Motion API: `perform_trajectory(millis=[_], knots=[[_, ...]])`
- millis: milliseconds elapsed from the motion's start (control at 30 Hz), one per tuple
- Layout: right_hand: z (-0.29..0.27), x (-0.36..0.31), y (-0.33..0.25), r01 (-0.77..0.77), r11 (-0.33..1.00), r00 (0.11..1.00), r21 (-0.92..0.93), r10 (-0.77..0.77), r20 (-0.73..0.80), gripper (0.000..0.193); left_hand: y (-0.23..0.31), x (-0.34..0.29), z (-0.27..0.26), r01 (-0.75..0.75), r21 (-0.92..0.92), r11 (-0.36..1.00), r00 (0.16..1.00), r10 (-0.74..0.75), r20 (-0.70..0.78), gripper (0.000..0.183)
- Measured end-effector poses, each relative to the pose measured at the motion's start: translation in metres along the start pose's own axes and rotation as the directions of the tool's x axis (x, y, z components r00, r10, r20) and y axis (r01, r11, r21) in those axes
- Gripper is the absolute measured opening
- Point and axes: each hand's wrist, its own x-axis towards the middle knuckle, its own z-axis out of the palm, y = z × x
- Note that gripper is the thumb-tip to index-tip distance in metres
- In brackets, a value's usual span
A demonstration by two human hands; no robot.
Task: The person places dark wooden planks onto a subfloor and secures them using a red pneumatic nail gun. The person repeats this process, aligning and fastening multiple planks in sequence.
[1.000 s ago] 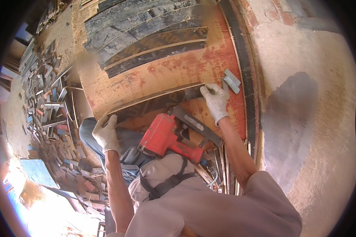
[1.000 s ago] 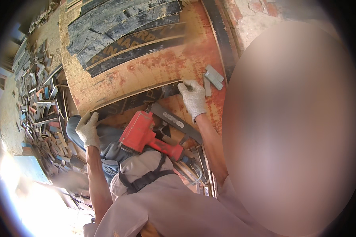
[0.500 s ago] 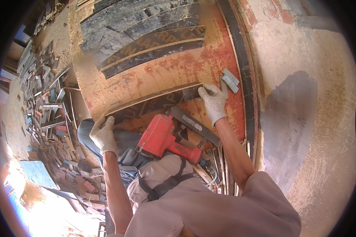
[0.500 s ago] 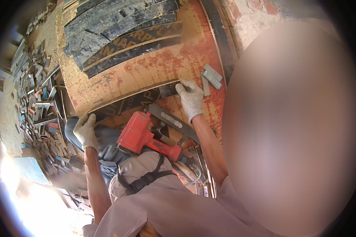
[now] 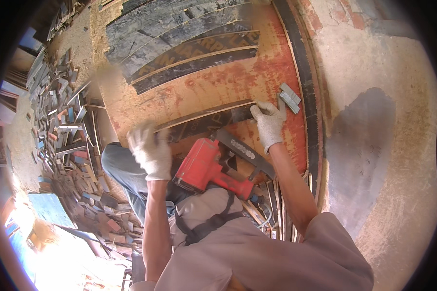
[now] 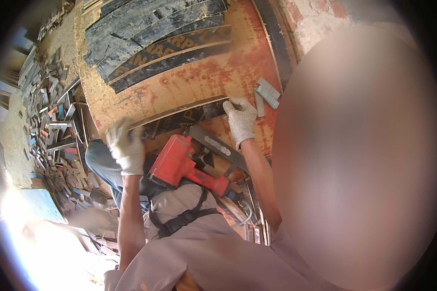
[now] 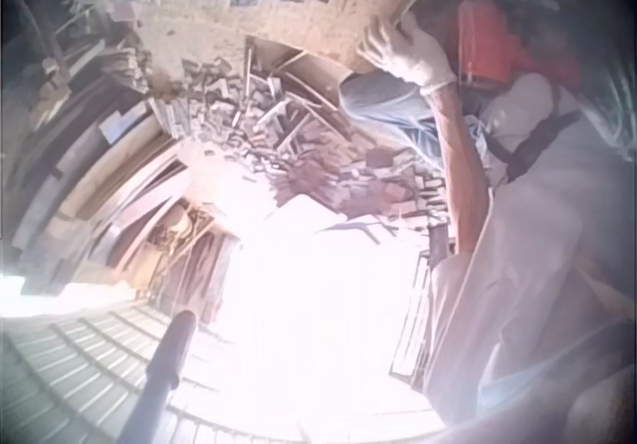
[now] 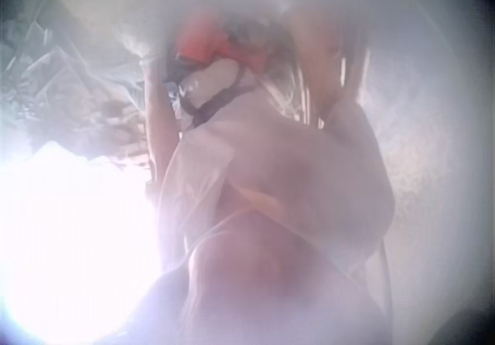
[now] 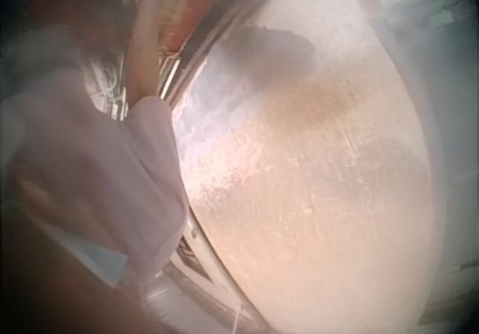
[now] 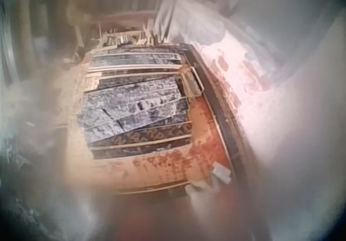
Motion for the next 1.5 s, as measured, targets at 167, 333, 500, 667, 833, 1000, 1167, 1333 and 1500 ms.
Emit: perform_trajectory(millis=[167,333,500,667,833,1000,1167,1333,1500], knots=[[0.003,0.0,-0.004,0.006,1.0,1.0,0.008,-0.006,0.0,0.019,0.035,0.011,0.023,-0.008,-0.143,0.99,0.976,0.039,0.213,0.025],[0.004,-0.004,-0.007,-0.028,0.999,0.999,-0.018,0.027,-0.018,0.019,0.033,0.015,0.035,0.035,-0.17,0.985,0.974,0.005,0.226,0.012],[-0.012,-0.007,0.014,0.272,0.934,0.962,-0.231,-0.273,0.03,0.033,0.036,0.017,0.037,0.001,-0.194,0.981,0.98,0.038,0.197,0.008],[-0.017,-0.116,-0.037,0.503,0.494,0.862,-0.709,-0.238,0.446,0.074,0.032,0.023,0.035,-0.005,-0.15,0.989,0.977,0.037,0.212,0.009],[0.027,-0.165,0.005,0.268,0.564,0.816,-0.781,0.298,0.495,0.102,0.034,0.024,0.038,-0.022,-0.167,0.986,0.974,0.059,0.219,0.011],[-0.005,-0.161,-0.015,0.308,0.599,0.809,-0.739,0.243,0.535,0.102,0.031,0.022,0.037,-0.036,-0.16,0.986,0.979,0.067,0.194,0.012],[-0.089,-0.144,-0.072,0.047,0.824,0.867,-0.565,0.247,0.432,0.043,0.031,0.022,0.035,-0.035,-0.168,0.985,0.98,0.067,0.188,0.014],[-0.093,-0.115,-0.13,-0.294,0.92,0.874,-0.26,0.368,0.316,0.025,0.034,0.023,0.038,-0.046,-0.171,0.984,0.98,0.078,0.181,0.013],[-0.09,-0.094,-0.131,-0.363,0.887,0.858,-0.285,0.438,0.27,0.026,0.032,0.024,0.036,-0.042,-0.161,0.986,0.977,0.075,0.199,0.013]])
